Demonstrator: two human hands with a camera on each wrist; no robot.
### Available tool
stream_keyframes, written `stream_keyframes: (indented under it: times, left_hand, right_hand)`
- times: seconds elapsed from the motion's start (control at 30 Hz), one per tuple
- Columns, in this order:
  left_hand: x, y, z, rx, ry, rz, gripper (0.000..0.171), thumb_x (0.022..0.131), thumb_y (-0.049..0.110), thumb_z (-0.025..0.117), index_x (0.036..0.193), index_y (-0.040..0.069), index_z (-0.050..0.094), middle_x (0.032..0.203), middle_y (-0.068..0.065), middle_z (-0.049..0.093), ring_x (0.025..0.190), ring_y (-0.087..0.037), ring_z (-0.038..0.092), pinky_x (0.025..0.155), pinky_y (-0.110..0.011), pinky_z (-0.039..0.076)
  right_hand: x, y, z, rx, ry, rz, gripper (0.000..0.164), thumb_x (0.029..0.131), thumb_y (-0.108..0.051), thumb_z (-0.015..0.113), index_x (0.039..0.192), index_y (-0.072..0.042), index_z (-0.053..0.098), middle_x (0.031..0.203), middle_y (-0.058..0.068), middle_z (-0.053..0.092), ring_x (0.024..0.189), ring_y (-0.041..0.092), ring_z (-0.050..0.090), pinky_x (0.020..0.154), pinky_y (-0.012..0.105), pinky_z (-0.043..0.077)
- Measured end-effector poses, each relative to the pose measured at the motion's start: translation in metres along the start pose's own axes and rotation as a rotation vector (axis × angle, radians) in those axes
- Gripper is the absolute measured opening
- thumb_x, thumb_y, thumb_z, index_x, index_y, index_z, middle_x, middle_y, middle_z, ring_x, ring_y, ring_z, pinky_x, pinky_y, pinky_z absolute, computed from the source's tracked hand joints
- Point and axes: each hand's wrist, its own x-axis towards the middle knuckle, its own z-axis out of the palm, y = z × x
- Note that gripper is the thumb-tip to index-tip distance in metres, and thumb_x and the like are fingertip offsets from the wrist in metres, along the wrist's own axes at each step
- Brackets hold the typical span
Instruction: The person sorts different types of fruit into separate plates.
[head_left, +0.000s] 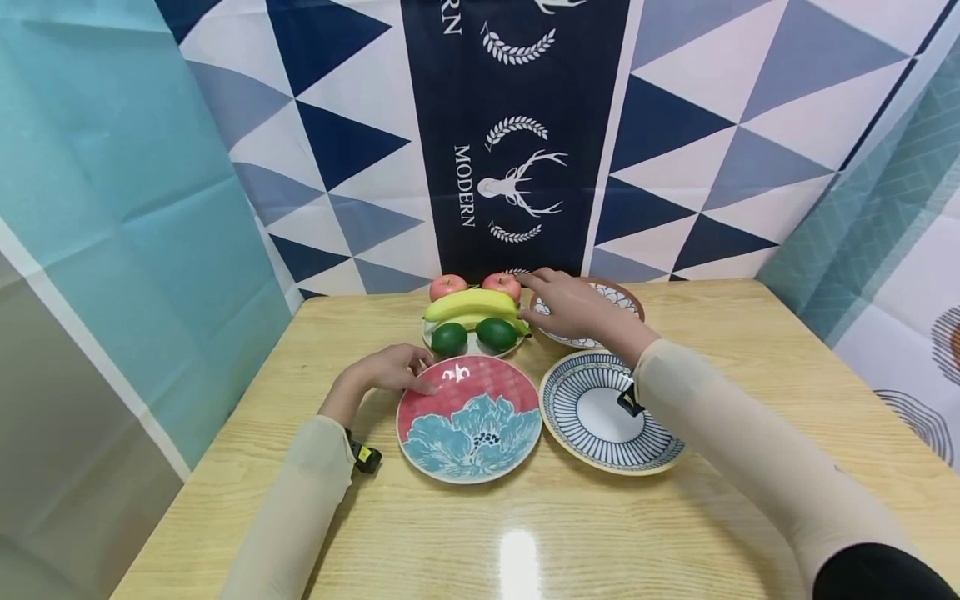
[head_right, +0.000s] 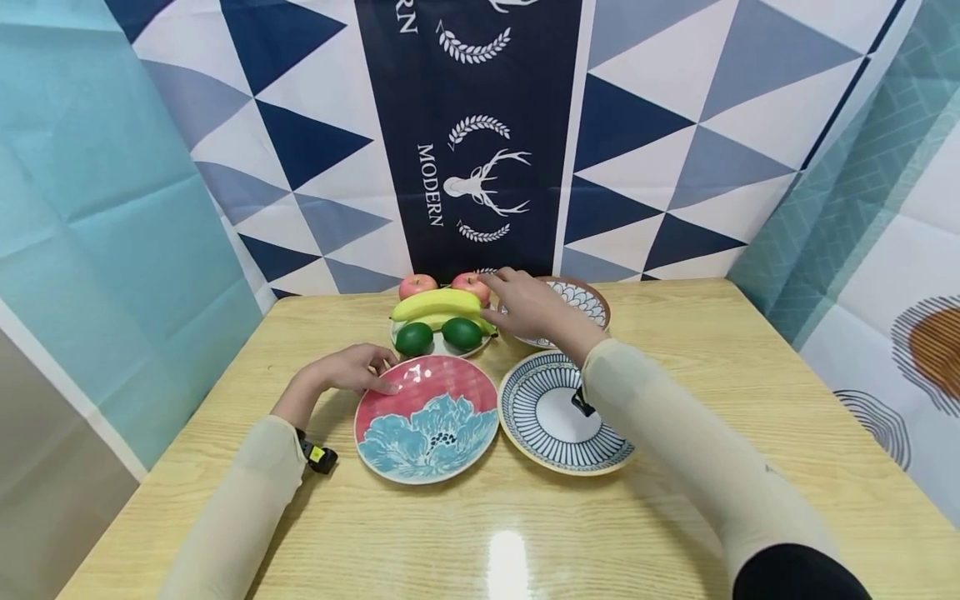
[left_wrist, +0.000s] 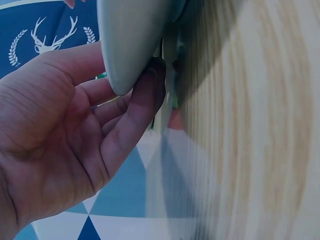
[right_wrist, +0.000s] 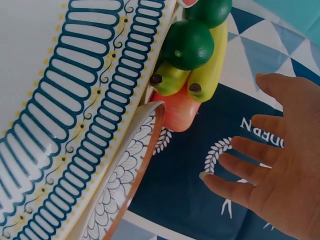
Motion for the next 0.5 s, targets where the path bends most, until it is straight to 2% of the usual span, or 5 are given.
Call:
stream_keyframes:
  times: [0.23, 0.5]
  left_hand:
    - [-0.003, 0.0, -0.001, -0.007, 0.003, -0.005, 0.034, 0.092, 0.026, 0.083, 0.118, 0.01, 0.069, 0.102, -0.008, 0.065, 0.094, -0.025, 0.057, 0.079, -0.034, 0.049]
    - [-0.002, -0.001, -0.001, -0.015, -0.004, -0.011, 0.035, 0.092, 0.028, 0.083, 0.118, 0.009, 0.069, 0.103, -0.007, 0.065, 0.095, -0.024, 0.057, 0.08, -0.033, 0.049]
  right_hand:
    - [0.018, -0.005, 0.004, -0.017, -0.004, 0.013, 0.068, 0.103, -0.046, 0.066, 0.159, -0.011, 0.047, 0.152, 0.017, 0.051, 0.134, 0.036, 0.052, 0.112, 0.056, 0.044]
    - [0.039, -0.009, 0.008, -0.016, -0.061, 0.026, 0.069, 0.103, -0.048, 0.065, 0.159, -0.011, 0.047, 0.147, 0.019, 0.053, 0.131, 0.037, 0.052, 0.112, 0.057, 0.044]
